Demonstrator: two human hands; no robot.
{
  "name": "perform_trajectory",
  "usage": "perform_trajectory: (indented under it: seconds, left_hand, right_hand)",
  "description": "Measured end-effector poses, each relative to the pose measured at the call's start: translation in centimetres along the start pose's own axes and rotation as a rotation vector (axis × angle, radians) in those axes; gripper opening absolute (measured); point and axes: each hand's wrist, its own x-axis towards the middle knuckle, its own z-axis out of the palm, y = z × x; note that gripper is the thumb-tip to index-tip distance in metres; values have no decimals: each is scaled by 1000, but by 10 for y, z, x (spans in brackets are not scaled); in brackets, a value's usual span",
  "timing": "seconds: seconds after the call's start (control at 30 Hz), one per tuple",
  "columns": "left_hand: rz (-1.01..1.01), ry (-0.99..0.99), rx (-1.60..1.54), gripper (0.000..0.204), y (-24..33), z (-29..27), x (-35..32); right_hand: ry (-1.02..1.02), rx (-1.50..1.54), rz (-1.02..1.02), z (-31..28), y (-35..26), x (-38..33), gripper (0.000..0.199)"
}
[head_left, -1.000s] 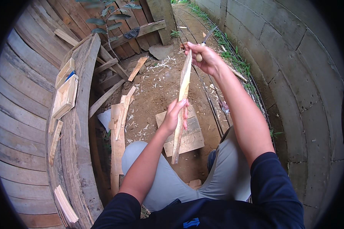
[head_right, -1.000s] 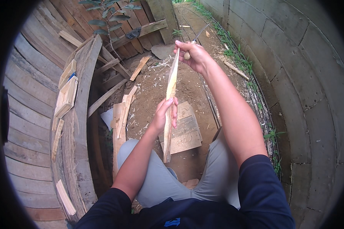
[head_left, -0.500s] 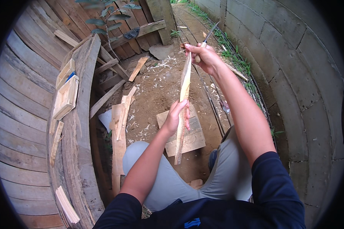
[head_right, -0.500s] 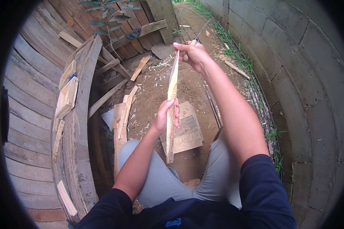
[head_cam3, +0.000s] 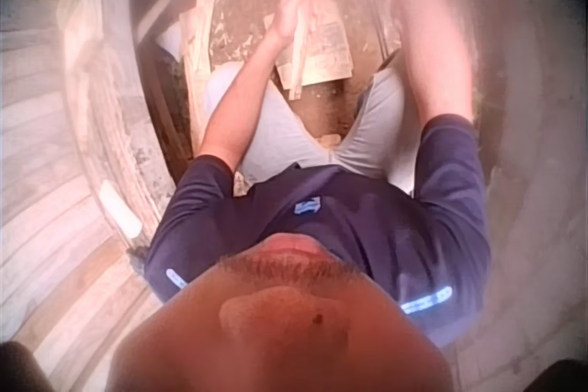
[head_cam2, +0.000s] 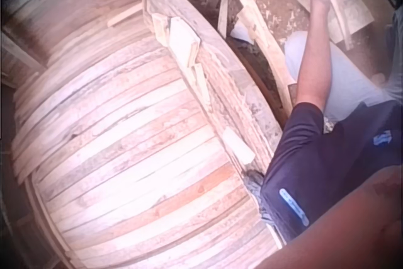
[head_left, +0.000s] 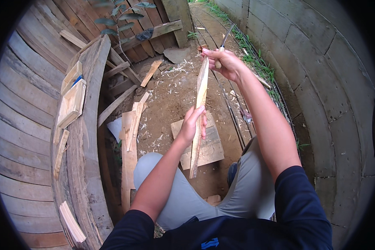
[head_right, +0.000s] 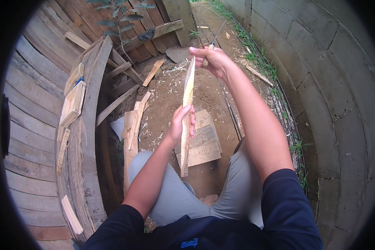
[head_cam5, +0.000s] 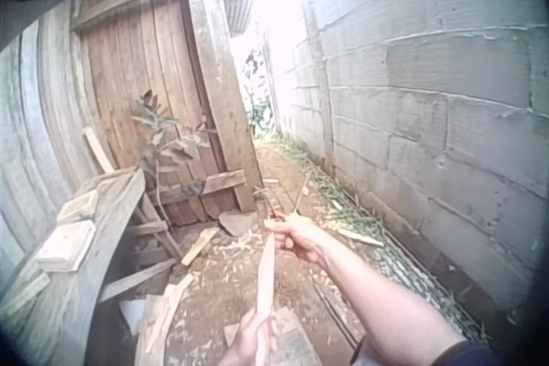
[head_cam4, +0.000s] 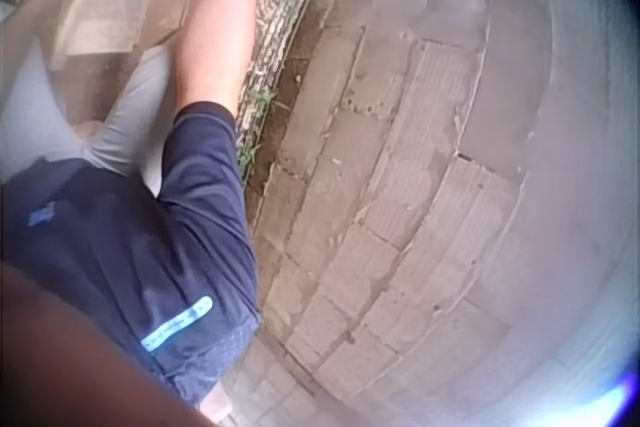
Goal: The person sits on the ground and uses a knife to carve a long wooden plank. They repeatedly shave thin layers from the wood's surface, occasionally pausing to inspect the piece before continuing.
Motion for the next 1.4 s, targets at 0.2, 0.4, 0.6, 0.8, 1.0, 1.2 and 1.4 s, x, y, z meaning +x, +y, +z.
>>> perform_trajectory:
  seconds: [0.2,0.4,0.6,0.8,1.0,1.2,1.4]
  left_hand:
    - [-94,49,-70,39,-4,-6,4]
    - [-59,-94,-220,44,4,-8,0]
    - [-30,-139,-266,48,8,3,-6]
    - [-140,126,-24,56,-5,-8,7]
    - [-123,118,-16,60,-3,-10,5]
    - [-98,72,-77,58,0,-4,4]
    - [-99,77,-85,57,6,-3,3]
  right_hand:
    - [104,-178,94,1,10,-2,24]
    - [-47,-163,112,14,3,-12,37]
    - [-31,-247,82,19,3,-13,40]
    - [59,-301,83,21,11,-7,49]
    - [182,-461,61,20,17,-5,52]
    - [168,-510,55,16,24,1,61]
    - [143,-501,73,15,23,2,64]
